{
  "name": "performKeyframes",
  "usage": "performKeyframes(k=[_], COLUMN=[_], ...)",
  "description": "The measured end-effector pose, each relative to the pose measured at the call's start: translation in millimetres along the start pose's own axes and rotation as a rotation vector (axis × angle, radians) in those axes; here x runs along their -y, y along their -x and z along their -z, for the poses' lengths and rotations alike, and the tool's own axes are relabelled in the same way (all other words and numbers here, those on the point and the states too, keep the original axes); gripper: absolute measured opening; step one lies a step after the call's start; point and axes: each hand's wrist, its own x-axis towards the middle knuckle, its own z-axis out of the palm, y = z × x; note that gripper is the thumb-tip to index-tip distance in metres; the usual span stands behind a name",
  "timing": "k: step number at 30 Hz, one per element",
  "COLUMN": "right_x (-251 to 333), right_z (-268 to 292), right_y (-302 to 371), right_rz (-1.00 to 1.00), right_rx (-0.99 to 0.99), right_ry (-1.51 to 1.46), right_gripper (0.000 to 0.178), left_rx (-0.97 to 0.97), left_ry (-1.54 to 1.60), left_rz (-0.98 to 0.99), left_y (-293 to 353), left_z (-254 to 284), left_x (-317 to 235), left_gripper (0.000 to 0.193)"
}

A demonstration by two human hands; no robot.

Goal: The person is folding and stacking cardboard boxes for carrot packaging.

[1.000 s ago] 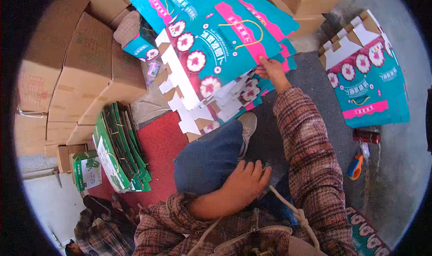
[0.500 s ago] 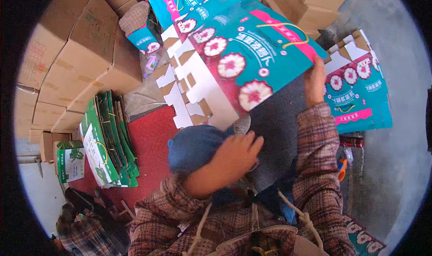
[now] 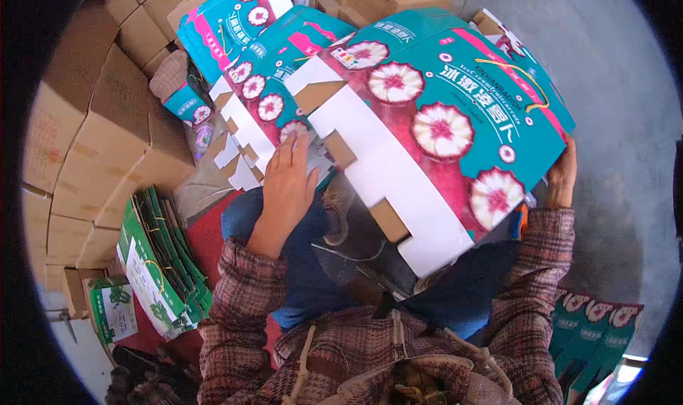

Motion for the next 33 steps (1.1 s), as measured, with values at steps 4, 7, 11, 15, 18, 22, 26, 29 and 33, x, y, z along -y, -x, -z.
performKeyframes(k=[4, 7, 11, 15, 18, 22, 26, 29, 33], right_x=[29, 36, 39, 35, 37, 5, -23, -28, -44], right_z=[47, 54, 113, 134, 167, 89, 115, 61, 13], right_y=[40, 77, 87, 91, 85, 122, 66, 95, 136], right_rz=[-0.137, -0.149, -0.219, -0.279, -0.275, 0.031, -0.393, -0.481, -0.413], right_rx=[0.045, -0.028, -0.096, -0.105, -0.11, 0.123, 0.179, 0.354, 0.609], right_ry=[-0.033, -0.028, -0.081, -0.028, 0.221, 0.401, 0.263, 0.599, 0.804], right_gripper=[0.035, 0.037, 0.04, 0.04, 0.04, 0.047, 0.066, 0.072, 0.08], left_rx=[0.108, 0.186, 0.341, 0.39, 0.371, 0.717, 0.782, 0.935, 0.761], left_ry=[0.064, 0.13, 0.205, 0.243, 0.091, 0.105, 0.454, 0.495, 0.507], left_rz=[-0.167, -0.276, -0.416, -0.478, -0.629, -0.57, -0.283, -0.037, -0.018], left_y=[-4, 5, 12, 46, 79, 97, 69, 41, 29], left_z=[3, 1, -8, -22, -47, -23, -9, -43, -73], left_x=[-27, -38, -69, -90, -112, -142, -189, -191, -203], left_gripper=[0.068, 0.075, 0.082, 0.083, 0.07, 0.049, 0.034, 0.039, 0.04])
